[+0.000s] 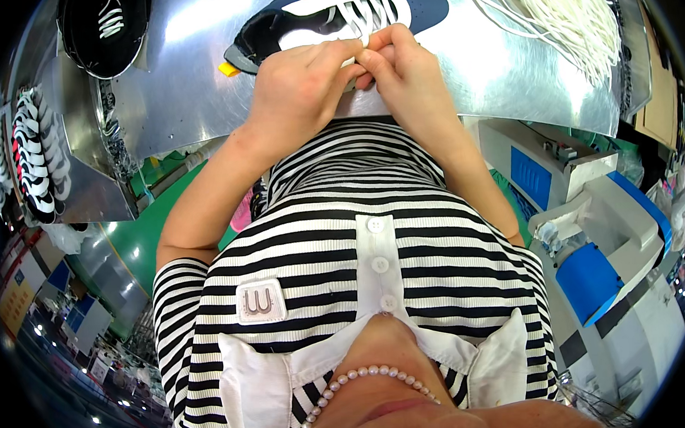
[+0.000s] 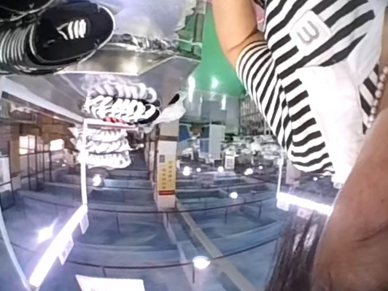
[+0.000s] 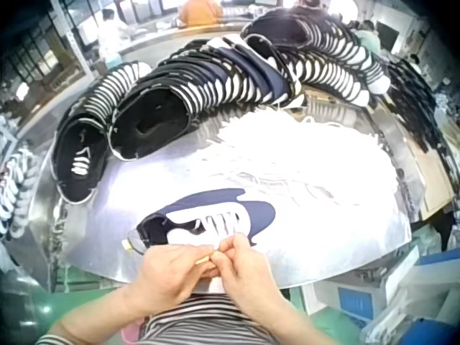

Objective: The person threads white shoelaces through the eyelets of a sneaker, pulls the laces taut, and adjusts them. The person then uses a small tool to trim the lace ends and continues lacing the shoe.

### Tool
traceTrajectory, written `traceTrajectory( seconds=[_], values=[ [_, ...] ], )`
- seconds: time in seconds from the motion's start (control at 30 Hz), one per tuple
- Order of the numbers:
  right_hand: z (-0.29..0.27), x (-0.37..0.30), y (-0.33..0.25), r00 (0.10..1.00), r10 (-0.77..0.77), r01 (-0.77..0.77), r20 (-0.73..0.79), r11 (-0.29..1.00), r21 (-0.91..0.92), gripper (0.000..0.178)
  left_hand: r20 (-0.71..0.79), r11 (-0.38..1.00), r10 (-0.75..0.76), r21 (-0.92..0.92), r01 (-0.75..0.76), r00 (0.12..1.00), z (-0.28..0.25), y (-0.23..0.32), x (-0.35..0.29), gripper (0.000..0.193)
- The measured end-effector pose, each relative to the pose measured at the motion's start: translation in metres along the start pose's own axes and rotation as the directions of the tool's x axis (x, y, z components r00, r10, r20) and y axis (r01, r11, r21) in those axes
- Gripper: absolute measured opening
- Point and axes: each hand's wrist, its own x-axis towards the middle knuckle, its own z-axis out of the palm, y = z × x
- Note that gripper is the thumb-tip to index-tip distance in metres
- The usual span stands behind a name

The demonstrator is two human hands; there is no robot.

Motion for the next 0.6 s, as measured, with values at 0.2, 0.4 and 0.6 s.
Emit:
traceTrajectory(
  seconds=[0.2, 0.4, 0.6],
  values=[
    [-0.055, -0.025, -0.020, 0.990, 0.094, -0.050, 0.106, 0.932, -0.359, 0.017, 0.039, 0.989, -0.148, -0.024, 0.149, 0.988, -0.002, 0.003, -0.006, 0.025],
    [-0.036, 0.027, 0.032, 0.767, -0.593, 0.418, -0.244, 0.752, -0.510, 0.016, 0.391, 0.988, -0.127, -0.029, 0.150, 0.911, -0.022, 0.005, 0.008, 0.028],
    [-0.033, 0.027, 0.035, 0.805, -0.464, 0.385, -0.370, 0.883, -0.269, 0.016, 0.101, 0.972, 0.115, 0.195, -0.133, 0.988, -0.026, 0.002, -0.012, 0.046]
  ],
)
